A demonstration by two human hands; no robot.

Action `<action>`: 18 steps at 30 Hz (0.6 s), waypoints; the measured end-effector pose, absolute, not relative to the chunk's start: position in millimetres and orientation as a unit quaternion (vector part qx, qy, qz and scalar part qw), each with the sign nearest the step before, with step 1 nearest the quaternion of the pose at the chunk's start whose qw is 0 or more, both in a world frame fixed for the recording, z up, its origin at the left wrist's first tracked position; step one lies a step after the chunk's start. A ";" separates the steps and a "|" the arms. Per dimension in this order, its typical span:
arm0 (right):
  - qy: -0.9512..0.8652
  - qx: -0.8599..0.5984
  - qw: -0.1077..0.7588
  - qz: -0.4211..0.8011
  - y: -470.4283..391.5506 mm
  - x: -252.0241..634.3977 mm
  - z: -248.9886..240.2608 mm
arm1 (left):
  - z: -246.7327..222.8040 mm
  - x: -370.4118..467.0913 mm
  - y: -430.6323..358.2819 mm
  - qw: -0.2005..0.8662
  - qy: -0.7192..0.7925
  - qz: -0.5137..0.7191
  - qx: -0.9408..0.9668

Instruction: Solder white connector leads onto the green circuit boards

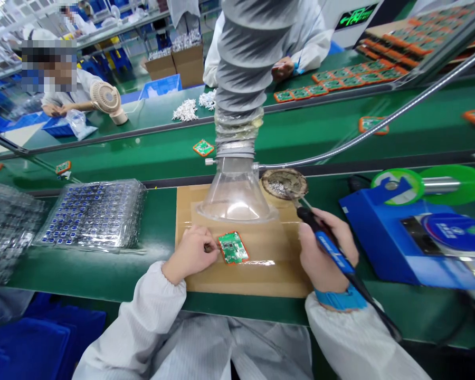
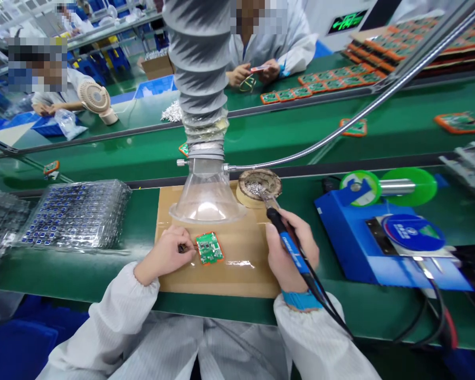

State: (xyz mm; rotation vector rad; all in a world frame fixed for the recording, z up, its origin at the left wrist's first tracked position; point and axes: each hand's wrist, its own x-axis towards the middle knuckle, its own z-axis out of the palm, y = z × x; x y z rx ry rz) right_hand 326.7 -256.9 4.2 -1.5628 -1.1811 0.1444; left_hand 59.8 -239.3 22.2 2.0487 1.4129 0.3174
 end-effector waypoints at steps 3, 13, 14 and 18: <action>-0.483 -0.685 0.531 0.121 -262.3 324.9 -2.4 | 25.3 59.3 -247.4 0.295 0.546 0.105 0.777; -0.448 -0.648 0.595 0.157 -317.6 318.7 -22.2 | 40.7 8.1 -199.4 0.620 0.588 0.218 0.472; -0.447 -0.645 0.599 0.162 -318.4 318.5 -24.0 | 43.3 2.3 -185.8 0.600 0.612 0.235 0.458; -0.437 -0.637 0.611 0.172 -315.6 320.6 -27.2 | 54.6 -16.1 -119.4 0.412 0.732 0.288 0.460</action>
